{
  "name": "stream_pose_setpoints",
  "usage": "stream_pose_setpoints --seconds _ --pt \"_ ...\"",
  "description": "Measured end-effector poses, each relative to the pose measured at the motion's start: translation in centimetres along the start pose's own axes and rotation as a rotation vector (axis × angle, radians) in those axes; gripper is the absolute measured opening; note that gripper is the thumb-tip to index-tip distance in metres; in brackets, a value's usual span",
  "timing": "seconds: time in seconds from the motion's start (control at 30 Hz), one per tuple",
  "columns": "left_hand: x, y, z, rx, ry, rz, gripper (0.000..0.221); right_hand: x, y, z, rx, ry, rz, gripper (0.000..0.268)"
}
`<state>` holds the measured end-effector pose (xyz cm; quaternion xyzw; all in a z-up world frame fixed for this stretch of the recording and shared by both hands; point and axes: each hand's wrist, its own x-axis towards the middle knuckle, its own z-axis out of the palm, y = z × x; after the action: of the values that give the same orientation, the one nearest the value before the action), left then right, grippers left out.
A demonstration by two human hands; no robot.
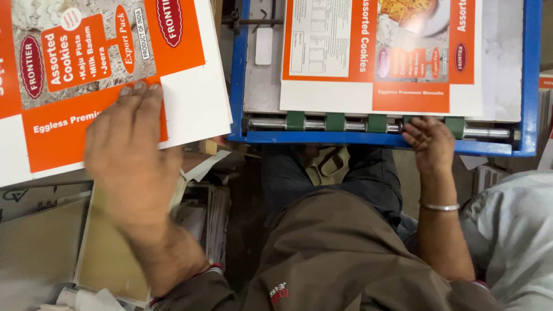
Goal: The person picks up printed paper sheets from a stack and feeds them one at a time into a printing machine with both hands.
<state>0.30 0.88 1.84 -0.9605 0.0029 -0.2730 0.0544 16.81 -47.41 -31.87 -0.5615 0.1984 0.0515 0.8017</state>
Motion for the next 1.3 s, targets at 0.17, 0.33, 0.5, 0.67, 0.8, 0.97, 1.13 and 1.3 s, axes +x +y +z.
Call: stream_pose_setpoints --seconds 0.17,0.33,0.5,0.67,0.8,0.97,1.13,1.3 --pt "1.0 -3.3 -2.3 -0.48 0.041 -0.13 0.036 -3.2 -1.7 3.8 0.06 -0.242 0.024 0.034" --pt "1.3 2.4 2.3 -0.201 0.203 0.037 0.043 -9.3 -7.9 12.9 0.154 -0.73 -0.105 0.049" --pt "3.1 14.5 4.3 -0.049 -0.066 0.22 0.044 -15.9 -11.2 20.3 0.299 -0.864 -0.035 0.059" --pt "2.6 13.0 2.2 -0.307 -0.182 0.261 0.069 -12.9 -10.9 20.2 0.349 -0.632 -0.017 0.05" --pt "0.7 7.0 0.0 -0.136 -0.147 0.109 0.067 -6.4 -10.7 15.6 0.414 -0.389 -0.154 0.044" --pt "2.0 -0.4 0.5 -0.042 -0.062 0.038 0.066 0.2 -8.4 7.8 0.199 -0.107 -0.351 0.038" --pt "2.9 -3.4 0.8 -0.135 -0.092 0.007 0.06 4.0 -7.1 1.3 0.268 -0.032 -0.499 0.05" --pt "1.4 -3.0 2.1 -0.002 0.054 0.058 0.057 2.7 -5.4 -3.1 0.155 0.035 -0.501 0.049"
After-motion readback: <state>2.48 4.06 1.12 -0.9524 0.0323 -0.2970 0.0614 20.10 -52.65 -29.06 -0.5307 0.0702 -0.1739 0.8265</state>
